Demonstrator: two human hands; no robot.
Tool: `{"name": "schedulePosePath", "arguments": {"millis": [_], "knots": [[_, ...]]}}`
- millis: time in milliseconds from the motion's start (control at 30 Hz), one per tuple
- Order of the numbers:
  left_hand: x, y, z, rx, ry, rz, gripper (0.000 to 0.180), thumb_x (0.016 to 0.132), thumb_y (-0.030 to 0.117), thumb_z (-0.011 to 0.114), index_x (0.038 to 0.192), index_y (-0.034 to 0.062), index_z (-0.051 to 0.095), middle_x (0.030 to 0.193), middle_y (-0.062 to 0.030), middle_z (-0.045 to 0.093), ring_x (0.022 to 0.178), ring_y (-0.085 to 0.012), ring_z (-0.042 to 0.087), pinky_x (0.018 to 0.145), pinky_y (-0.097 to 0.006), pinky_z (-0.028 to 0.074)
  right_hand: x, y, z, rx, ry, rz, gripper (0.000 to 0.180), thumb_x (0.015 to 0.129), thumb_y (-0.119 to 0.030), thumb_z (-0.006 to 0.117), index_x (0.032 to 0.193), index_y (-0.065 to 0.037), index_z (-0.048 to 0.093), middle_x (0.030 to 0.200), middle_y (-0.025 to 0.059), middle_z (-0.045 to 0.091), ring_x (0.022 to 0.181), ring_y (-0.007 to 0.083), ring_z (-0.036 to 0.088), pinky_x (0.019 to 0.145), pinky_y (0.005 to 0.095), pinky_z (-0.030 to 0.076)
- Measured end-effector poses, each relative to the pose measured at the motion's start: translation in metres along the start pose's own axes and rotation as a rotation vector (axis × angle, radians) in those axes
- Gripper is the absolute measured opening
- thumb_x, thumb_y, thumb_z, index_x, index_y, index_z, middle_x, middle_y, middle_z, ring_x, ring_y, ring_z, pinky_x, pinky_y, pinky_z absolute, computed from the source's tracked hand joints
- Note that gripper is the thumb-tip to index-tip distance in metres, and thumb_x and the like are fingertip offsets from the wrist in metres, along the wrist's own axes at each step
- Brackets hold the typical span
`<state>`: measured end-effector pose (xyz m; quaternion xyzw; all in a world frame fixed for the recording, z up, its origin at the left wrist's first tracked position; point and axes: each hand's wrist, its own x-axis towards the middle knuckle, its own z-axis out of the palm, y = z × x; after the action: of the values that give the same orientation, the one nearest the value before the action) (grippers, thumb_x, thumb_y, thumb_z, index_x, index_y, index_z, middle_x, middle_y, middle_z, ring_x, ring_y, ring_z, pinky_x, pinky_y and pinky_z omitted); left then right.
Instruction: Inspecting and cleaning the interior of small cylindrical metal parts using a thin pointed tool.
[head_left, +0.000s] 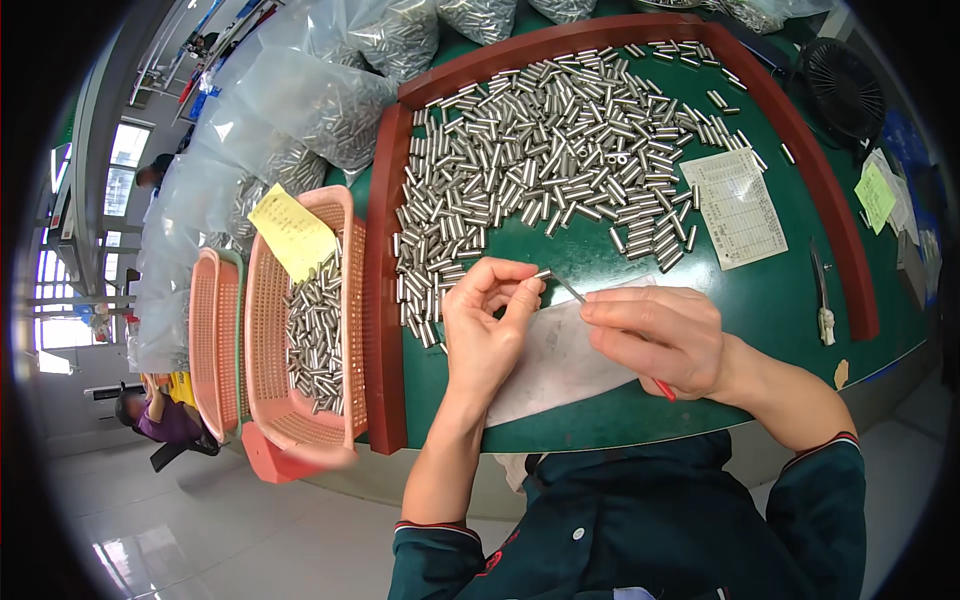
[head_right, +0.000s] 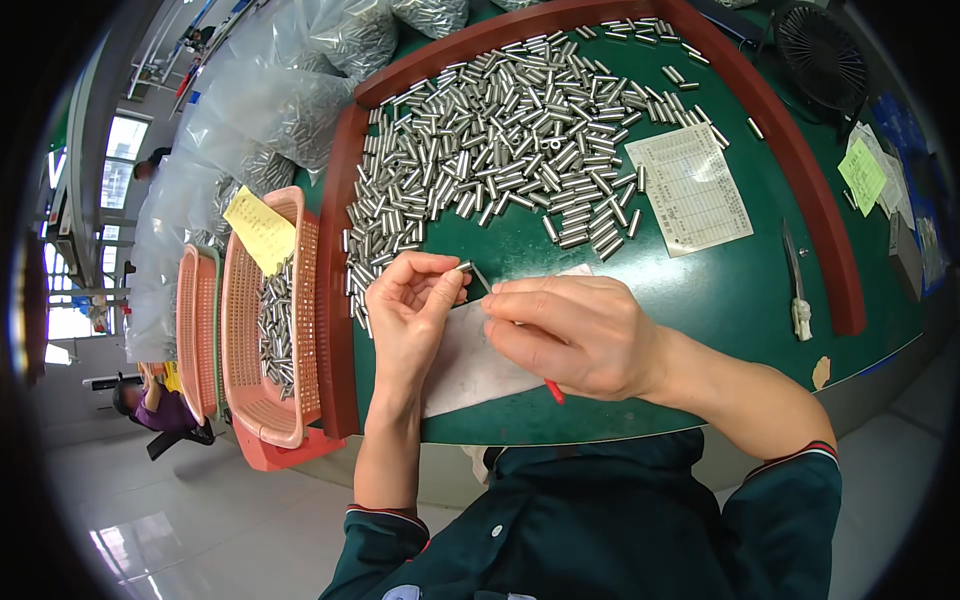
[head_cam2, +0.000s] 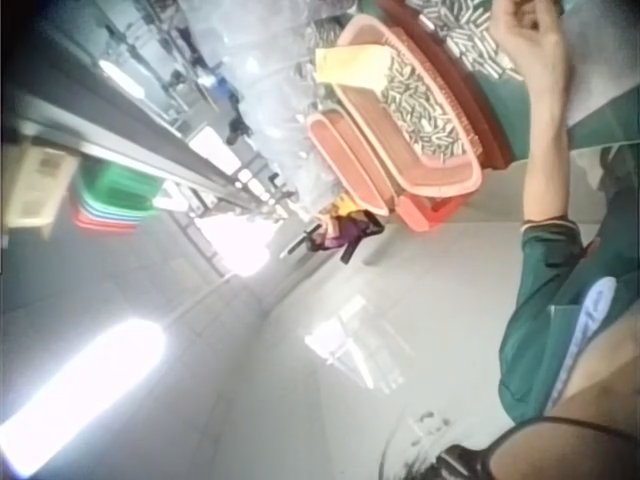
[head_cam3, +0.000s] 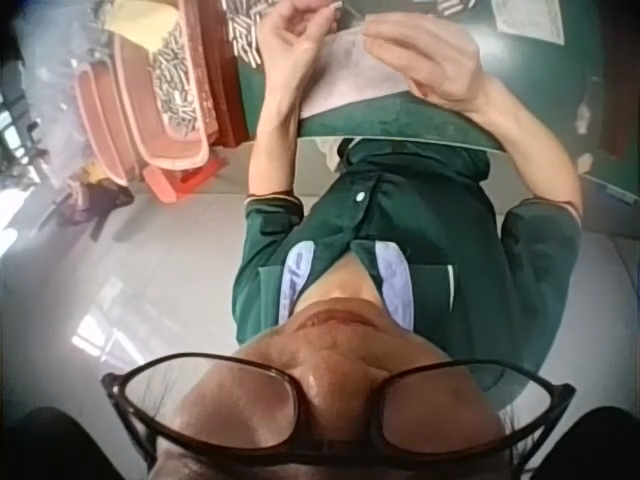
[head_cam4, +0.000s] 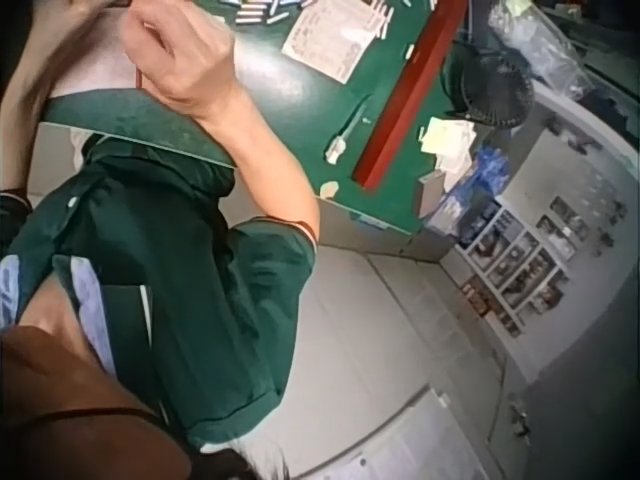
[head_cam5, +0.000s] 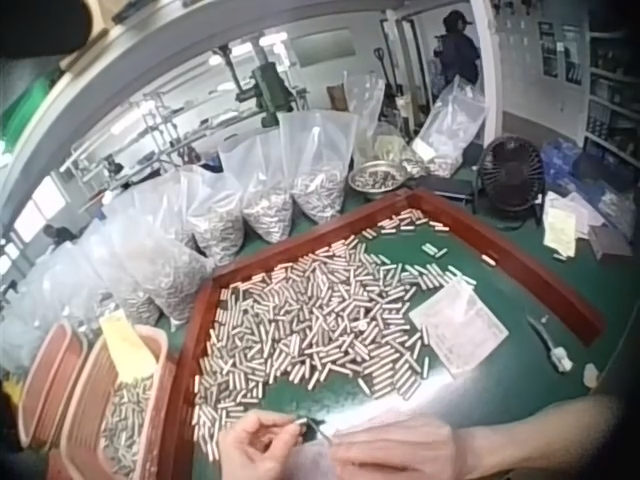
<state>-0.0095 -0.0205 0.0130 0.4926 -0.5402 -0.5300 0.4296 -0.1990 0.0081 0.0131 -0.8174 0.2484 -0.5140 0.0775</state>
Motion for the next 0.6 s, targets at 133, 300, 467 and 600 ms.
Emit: {"name": "schedulePosePath", "arguments": {"millis": [133,300,467,600], "knots": [[0.001,0.002,-0.007,-0.188,-0.069,-0.136,0.005,0.083,0.000,0.059,0.086,-0.0035,0.059,0.074,-0.0063,0.062,0.064,-0.0077,0.058,0.061,-0.019,0.048,0.004,-0.001,-0.003,0.065,0.026,0.041,0.023,0.062,0.004,0.061,0.084,0.001,0.060,0.086,0.0131,0.061,0.076,0.0259,0.065,0.061,0.0309,0.055],[0.000,0.002,-0.004,0.004,-0.014,-0.098,0.005,0.083,0.000,0.059,0.087,-0.0039,0.059,0.073,-0.0056,0.062,0.065,-0.0084,0.058,0.060,-0.021,0.048,0.002,0.000,-0.001,0.081,0.035,0.094,0.026,0.059,0.006,0.062,0.085,0.001,0.061,0.086,0.0131,0.062,0.076,0.0264,0.065,0.061,0.0310,0.054],[0.000,-0.004,-0.005,0.076,0.096,0.227,0.004,0.083,-0.003,0.057,0.087,-0.0033,0.059,0.082,-0.0091,0.063,0.071,-0.0117,0.061,0.065,-0.023,0.051,0.013,0.000,-0.011,0.114,0.182,0.206,0.018,0.070,0.010,0.061,0.087,0.003,0.061,0.081,0.0148,0.063,0.074,0.0259,0.065,0.061,0.0297,0.054],[0.005,-0.004,-0.017,-0.319,-0.017,-0.065,0.010,0.085,-0.001,0.057,0.095,-0.0017,0.057,0.081,-0.0118,0.063,0.069,-0.0126,0.061,0.067,-0.024,0.051,0.011,0.001,-0.012,0.175,0.219,0.285,0.016,0.074,0.010,0.060,0.089,0.003,0.060,0.083,0.0150,0.064,0.073,0.0246,0.065,0.061,0.0281,0.053]]}}
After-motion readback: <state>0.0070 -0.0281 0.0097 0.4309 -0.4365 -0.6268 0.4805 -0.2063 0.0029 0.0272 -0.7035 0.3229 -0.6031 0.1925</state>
